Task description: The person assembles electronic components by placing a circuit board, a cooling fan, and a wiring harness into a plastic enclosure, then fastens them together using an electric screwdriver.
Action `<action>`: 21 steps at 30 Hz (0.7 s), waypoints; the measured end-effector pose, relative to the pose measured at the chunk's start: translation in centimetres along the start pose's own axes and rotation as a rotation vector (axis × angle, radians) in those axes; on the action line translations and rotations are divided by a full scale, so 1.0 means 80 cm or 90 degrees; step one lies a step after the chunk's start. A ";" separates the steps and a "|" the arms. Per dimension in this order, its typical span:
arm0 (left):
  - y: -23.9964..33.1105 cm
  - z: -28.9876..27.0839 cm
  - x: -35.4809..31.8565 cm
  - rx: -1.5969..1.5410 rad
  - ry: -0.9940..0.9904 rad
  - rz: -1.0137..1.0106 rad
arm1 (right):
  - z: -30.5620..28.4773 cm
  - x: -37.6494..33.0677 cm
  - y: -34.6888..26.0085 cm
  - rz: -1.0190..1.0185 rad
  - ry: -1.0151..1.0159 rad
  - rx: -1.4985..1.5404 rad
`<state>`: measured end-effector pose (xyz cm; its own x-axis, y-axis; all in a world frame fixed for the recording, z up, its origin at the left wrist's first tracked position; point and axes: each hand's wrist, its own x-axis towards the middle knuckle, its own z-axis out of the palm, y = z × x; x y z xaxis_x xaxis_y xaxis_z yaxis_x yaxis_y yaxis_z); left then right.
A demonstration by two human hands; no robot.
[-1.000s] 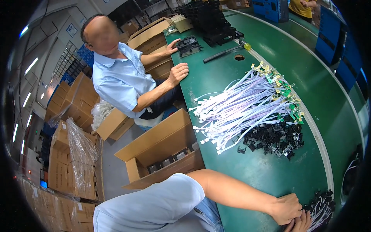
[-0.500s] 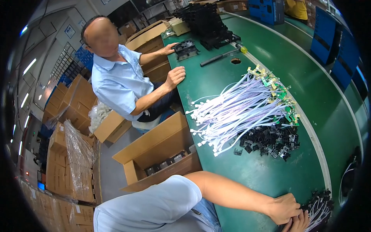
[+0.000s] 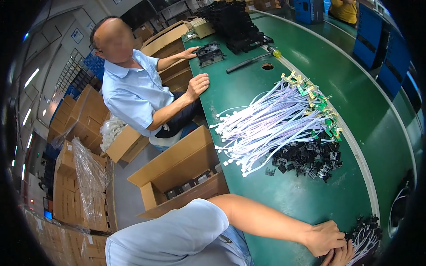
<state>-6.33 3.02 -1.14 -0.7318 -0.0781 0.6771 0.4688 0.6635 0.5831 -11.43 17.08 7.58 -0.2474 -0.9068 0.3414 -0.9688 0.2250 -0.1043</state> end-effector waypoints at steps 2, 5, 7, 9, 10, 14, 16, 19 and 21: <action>-0.003 0.002 0.000 0.002 -0.016 0.001 | -0.001 0.003 -0.004 0.007 0.002 0.001; -0.002 0.010 -0.002 0.045 -0.004 -0.011 | -0.003 0.003 -0.006 0.021 -0.001 0.002; 0.000 0.010 -0.001 0.080 0.019 -0.026 | -0.003 0.004 -0.005 0.028 0.007 0.003; -0.005 0.010 -0.003 0.077 0.001 -0.023 | -0.002 0.002 -0.004 0.025 0.010 0.008; -0.007 0.010 -0.003 0.074 -0.017 -0.021 | -0.001 0.003 -0.004 0.021 0.012 0.013; -0.004 0.010 -0.004 0.070 -0.049 -0.017 | -0.002 0.003 -0.007 0.042 0.026 0.030; -0.001 0.007 -0.002 0.058 -0.044 0.001 | -0.003 0.000 -0.002 0.025 0.007 0.012; 0.003 0.006 -0.001 0.032 -0.002 0.041 | -0.002 0.000 0.000 0.013 0.002 0.007; 0.002 0.003 -0.002 0.032 -0.028 0.037 | 0.000 0.001 0.000 0.013 0.003 0.008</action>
<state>-6.24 3.31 -1.22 -0.7252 -0.0068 0.6885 0.4864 0.7027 0.5193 -11.43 17.01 7.60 -0.2665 -0.9005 0.3436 -0.9634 0.2383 -0.1228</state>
